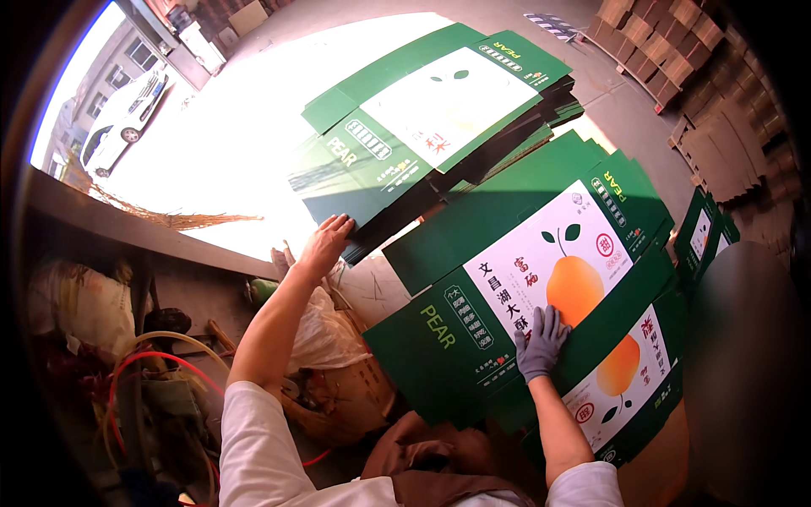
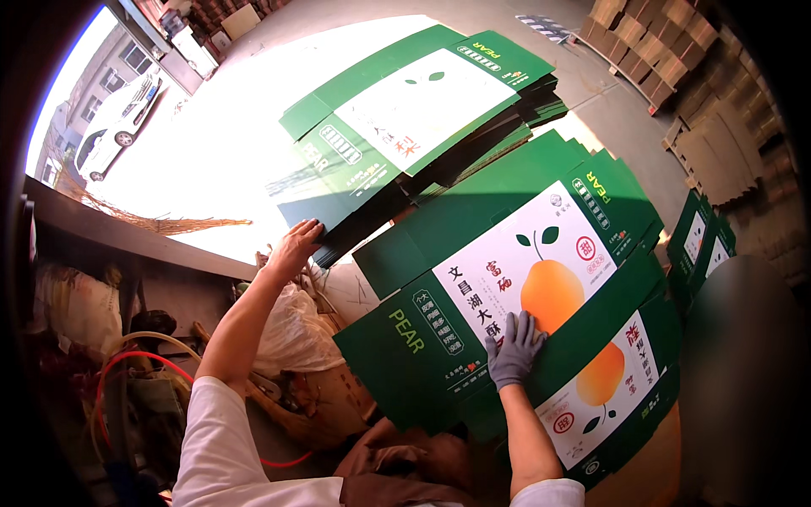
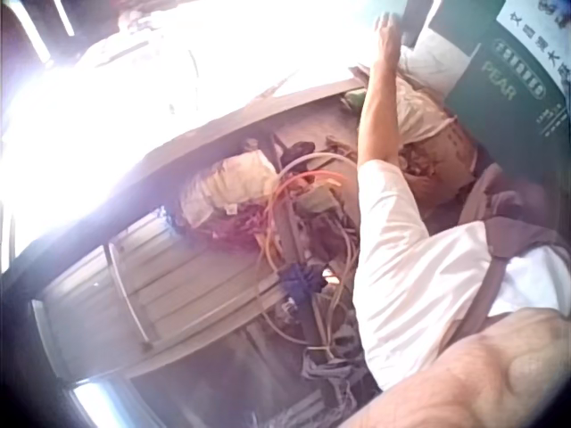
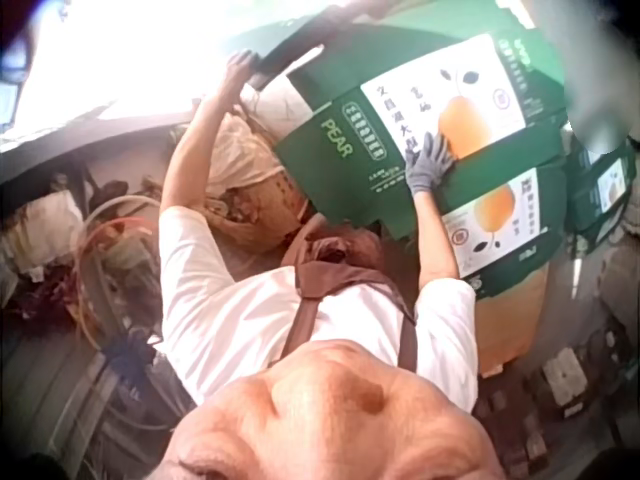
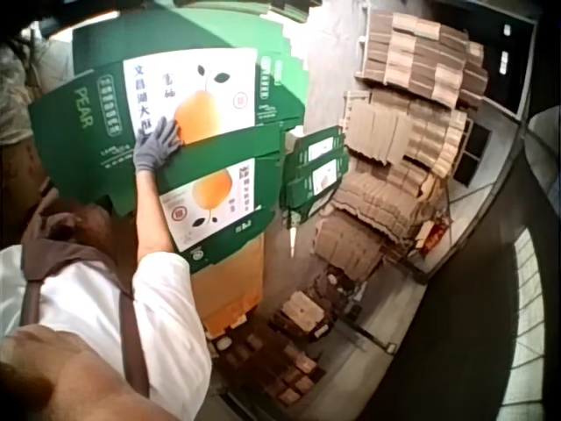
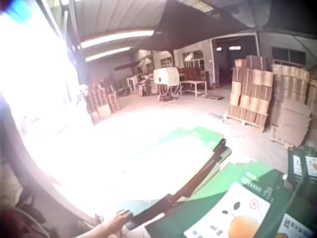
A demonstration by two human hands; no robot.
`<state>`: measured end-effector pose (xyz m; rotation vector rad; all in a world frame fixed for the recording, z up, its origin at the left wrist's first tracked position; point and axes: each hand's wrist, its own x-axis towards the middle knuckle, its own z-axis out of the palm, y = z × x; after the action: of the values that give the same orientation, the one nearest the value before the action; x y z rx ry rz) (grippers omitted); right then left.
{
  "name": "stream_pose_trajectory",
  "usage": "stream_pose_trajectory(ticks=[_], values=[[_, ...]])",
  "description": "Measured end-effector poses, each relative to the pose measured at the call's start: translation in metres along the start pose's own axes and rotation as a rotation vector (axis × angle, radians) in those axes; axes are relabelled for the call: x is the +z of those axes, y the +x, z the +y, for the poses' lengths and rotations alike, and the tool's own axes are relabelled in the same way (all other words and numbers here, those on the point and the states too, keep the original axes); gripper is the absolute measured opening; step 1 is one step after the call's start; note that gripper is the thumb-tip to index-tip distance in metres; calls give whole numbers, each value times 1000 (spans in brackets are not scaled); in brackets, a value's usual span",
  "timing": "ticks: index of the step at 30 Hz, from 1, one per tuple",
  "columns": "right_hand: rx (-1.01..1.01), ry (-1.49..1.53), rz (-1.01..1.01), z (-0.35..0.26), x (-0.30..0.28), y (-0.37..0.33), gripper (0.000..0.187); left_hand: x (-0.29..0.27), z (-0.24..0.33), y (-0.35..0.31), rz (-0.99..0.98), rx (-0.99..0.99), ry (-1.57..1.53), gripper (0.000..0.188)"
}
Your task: The person repeatedly picks up flat green pear boxes from a pile, places them on a cardboard sheet, and stacks them into a neat pile. The person uses both hands to align and adjust the boxes during stacking.
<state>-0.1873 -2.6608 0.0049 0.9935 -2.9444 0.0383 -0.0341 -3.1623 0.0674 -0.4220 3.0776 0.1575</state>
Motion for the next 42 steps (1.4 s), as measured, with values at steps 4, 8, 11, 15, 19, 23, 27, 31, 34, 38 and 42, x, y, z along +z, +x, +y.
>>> stream_pose_trajectory(ticks=[4, 8, 11, 15, 19, 23, 27, 31, 34, 38, 42], values=[[49, 121, 0, 2, -4, 9, 65, -53, 29, -8, 20, 50, 82, 41], [331, 1073, 190, -25, -24, 94, 69, -131, 153, -48, -17, 201, 48, 43], [633, 1948, -214, -54, -86, 166, 63, -125, 223, -143, 4, 310, 29, 43], [654, 1814, -72, -31, -75, 143, 25, -110, 269, -193, -49, 379, -97, 41], [768, 1916, 259, 14, -47, 36, 26, -9, 271, -263, 5, 614, -113, 49], [870, 1841, 254, 73, -24, -45, 26, 17, 294, -261, 92, 669, -203, 40], [998, 1762, 191, 78, -2, -33, 28, 16, 302, -246, -55, 742, -112, 44], [859, 1752, 266, 120, 8, 2, 27, -4, 349, -201, -72, 651, -208, 48], [892, 1563, 225, 100, -20, 18, 49, 11, 365, -176, -76, 573, -160, 51], [746, 1160, 261, 144, -67, -59, 56, 35, 408, -165, -238, 492, -78, 60], [865, 1146, 476, 289, -79, -268, 39, 46, 535, -165, -263, 669, -152, 49]])
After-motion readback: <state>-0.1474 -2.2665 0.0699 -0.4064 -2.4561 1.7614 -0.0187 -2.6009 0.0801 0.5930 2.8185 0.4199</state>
